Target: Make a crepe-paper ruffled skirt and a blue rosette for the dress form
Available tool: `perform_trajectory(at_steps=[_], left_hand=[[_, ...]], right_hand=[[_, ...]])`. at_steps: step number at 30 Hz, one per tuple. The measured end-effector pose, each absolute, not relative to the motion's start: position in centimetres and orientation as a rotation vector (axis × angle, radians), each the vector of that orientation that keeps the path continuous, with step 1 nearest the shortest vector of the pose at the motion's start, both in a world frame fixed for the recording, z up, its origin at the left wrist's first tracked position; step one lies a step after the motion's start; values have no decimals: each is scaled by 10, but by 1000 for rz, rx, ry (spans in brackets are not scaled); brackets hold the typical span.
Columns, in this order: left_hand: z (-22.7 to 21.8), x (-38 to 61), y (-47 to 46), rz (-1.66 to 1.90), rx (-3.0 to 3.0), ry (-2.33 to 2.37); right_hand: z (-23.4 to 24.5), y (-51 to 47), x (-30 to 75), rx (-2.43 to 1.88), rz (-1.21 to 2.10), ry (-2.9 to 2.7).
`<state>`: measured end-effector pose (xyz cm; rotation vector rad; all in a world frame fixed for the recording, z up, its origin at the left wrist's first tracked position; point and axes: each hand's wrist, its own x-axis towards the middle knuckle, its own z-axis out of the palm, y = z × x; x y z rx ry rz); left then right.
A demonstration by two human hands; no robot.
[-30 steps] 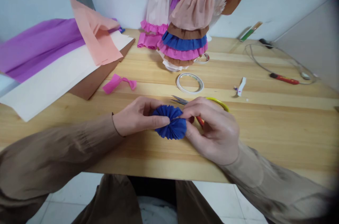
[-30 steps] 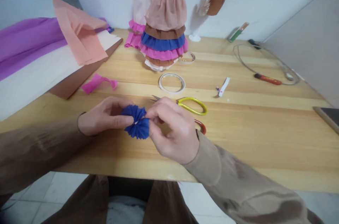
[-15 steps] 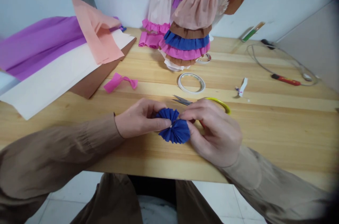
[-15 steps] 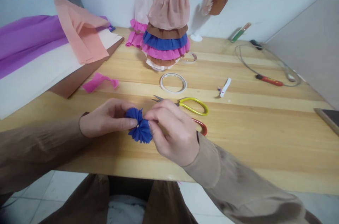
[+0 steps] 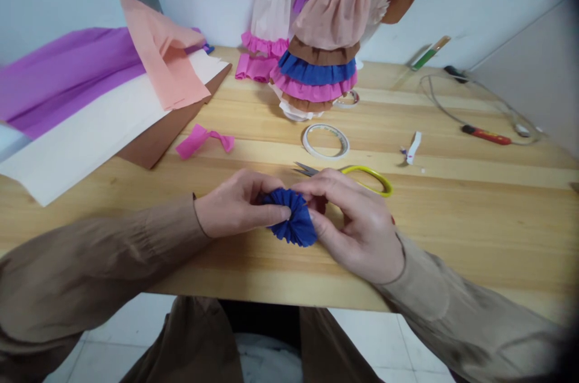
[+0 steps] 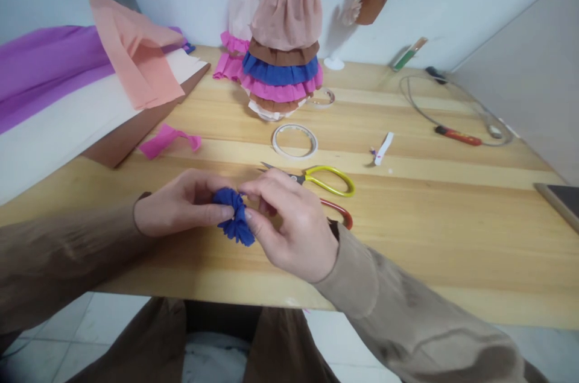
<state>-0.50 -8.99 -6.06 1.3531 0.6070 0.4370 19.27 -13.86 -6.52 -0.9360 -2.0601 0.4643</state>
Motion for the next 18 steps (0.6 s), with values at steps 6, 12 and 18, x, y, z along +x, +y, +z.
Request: perform_trajectory(at_steps=[6, 12, 18], left_hand=[[-60, -6, -90, 421, 1374, 629], [-58, -5, -87, 452, 1305, 580], [-58, -3, -86, 483, 1136, 538]], right_hand=[[-62, -139, 191, -961, 559, -1996], [-63, -139, 192, -958, 551, -1969], [-67, -140, 191, -1004, 491, -1931]])
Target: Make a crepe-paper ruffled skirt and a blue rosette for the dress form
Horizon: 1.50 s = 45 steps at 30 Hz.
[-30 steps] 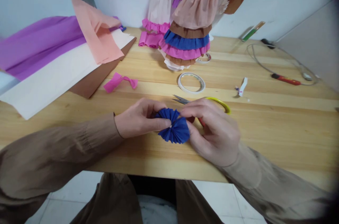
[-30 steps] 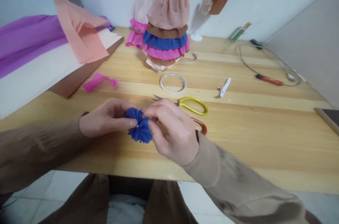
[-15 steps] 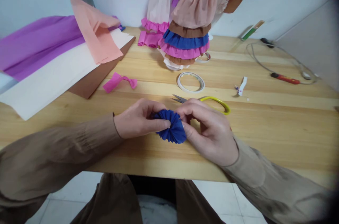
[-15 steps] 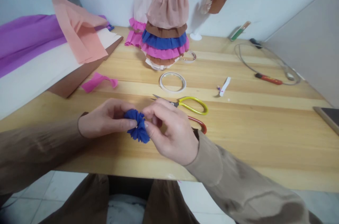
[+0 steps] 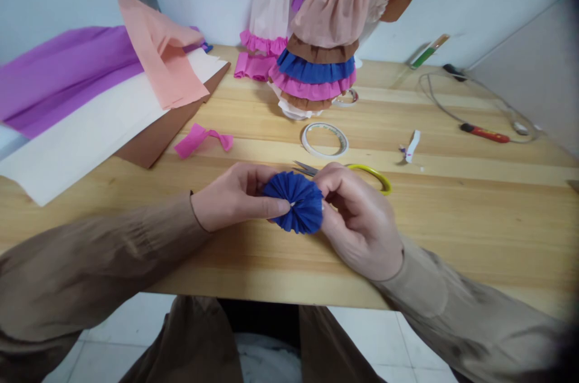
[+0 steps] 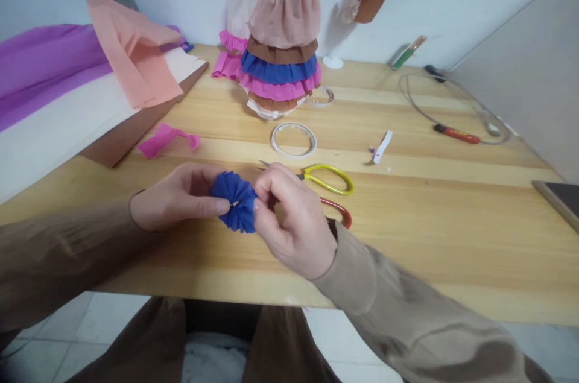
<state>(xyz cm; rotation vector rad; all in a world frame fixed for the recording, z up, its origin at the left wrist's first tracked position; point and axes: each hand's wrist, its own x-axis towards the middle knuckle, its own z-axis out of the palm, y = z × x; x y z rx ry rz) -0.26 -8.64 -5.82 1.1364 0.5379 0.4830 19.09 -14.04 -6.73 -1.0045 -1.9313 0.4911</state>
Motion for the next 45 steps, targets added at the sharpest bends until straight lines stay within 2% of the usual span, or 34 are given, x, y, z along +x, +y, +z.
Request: perform_trajectory(at_steps=[45], left_hand=[[-58, -5, -87, 471, 1214, 584]], right_hand=[[-71, -133, 197, -873, 792, -1939]])
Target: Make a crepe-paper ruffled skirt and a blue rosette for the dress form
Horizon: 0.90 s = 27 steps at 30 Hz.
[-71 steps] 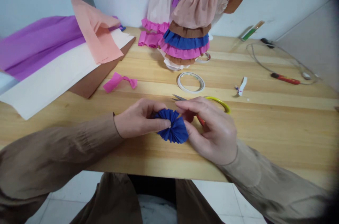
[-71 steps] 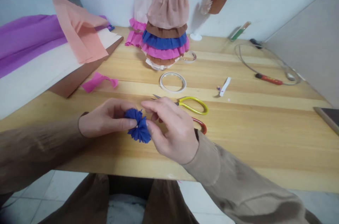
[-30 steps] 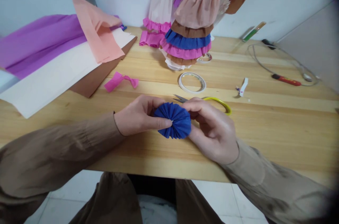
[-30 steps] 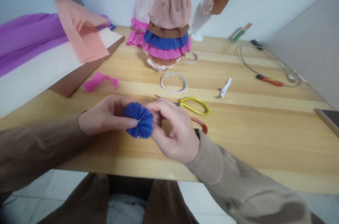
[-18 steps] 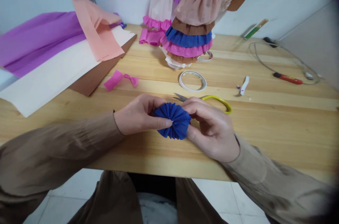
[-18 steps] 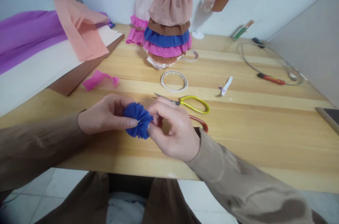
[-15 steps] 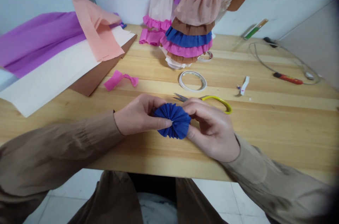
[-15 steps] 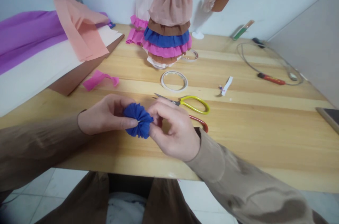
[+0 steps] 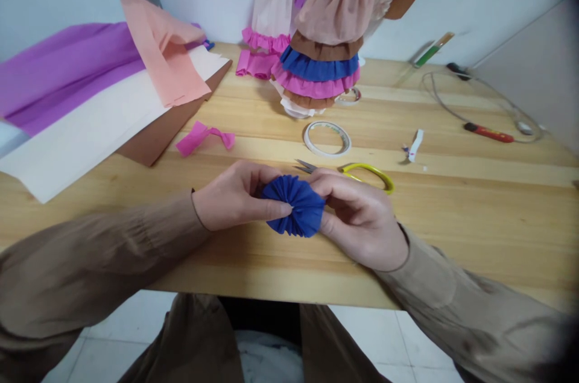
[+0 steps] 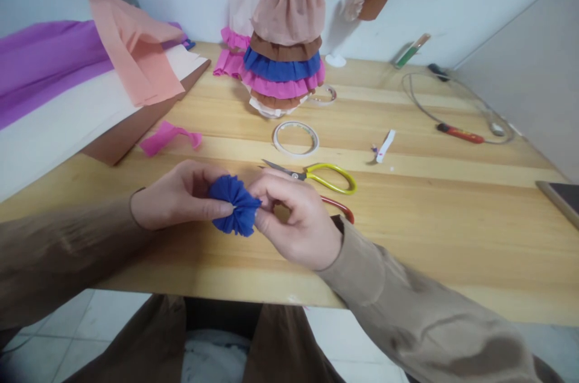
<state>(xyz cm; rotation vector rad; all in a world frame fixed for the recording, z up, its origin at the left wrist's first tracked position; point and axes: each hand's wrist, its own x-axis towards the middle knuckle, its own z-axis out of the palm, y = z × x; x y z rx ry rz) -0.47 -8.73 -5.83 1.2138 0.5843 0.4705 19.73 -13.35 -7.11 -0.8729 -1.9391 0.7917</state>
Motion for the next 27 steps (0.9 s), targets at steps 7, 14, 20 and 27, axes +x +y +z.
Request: perform_trajectory(at_steps=[7, 14, 20, 27], left_hand=[[-61, -4, -85, 500, 1210, 590], [-59, -5, -85, 535, 1207, 633], [-63, -7, -82, 621, 1203, 693], [-68, -10, -78, 658, 1252, 655]], right_hand=[[-69, -136, 196, -933, 659, -1917], [-72, -133, 200, -954, 690, -1895], [-75, -133, 198, -972, 993, -1625], [-73, -132, 193, -1005, 1099, -1422]])
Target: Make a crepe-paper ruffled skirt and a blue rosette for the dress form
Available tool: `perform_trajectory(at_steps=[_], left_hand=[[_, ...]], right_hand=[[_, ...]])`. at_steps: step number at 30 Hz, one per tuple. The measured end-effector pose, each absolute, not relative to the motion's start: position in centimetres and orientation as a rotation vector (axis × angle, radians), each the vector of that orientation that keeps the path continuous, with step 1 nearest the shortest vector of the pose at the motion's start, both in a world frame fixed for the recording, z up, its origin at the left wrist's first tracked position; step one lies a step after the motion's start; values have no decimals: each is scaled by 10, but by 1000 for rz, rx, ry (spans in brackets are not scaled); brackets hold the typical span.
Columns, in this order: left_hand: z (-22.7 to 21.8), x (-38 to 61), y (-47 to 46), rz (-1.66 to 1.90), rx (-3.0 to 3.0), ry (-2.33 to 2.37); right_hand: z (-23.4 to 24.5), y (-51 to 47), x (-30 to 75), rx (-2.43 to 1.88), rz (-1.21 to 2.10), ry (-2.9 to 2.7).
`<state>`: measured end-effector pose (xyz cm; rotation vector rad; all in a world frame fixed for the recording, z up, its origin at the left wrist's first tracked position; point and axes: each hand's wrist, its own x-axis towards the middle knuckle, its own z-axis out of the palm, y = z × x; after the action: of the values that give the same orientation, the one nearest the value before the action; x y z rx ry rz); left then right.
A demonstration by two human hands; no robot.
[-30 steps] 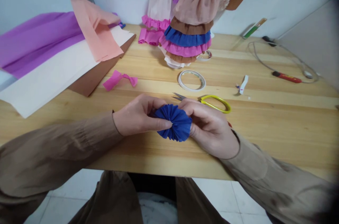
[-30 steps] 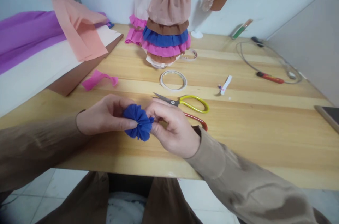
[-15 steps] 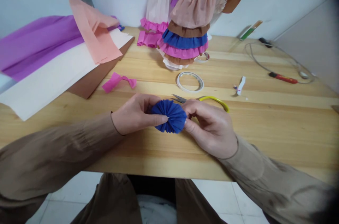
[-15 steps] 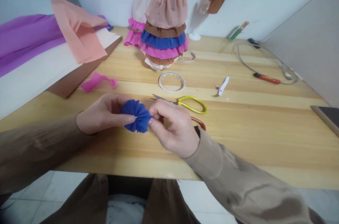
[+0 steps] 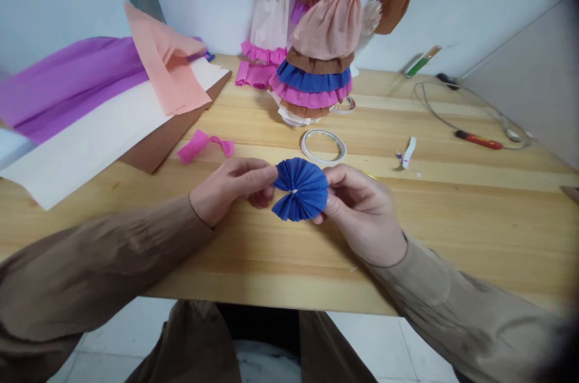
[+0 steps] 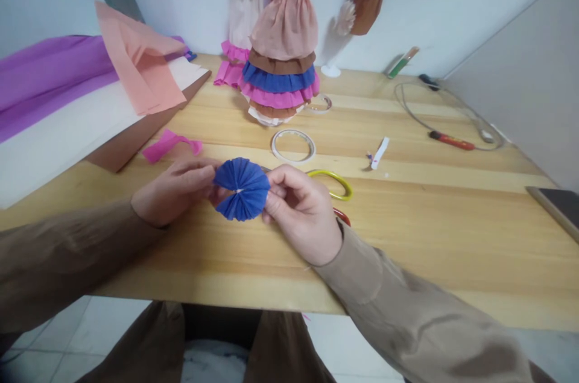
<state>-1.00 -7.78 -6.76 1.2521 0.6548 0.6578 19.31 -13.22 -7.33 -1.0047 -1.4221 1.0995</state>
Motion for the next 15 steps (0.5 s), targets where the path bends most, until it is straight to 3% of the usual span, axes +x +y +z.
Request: perform_trajectory(at_steps=[3, 15], left_hand=[[-62, -5, -84, 599, 1255, 529], [-64, -1, -86, 673, 1198, 771]], right_hand=[[-75, -131, 190, -1011, 1099, -1388], [-73, -130, 191, -941, 1255, -1413]])
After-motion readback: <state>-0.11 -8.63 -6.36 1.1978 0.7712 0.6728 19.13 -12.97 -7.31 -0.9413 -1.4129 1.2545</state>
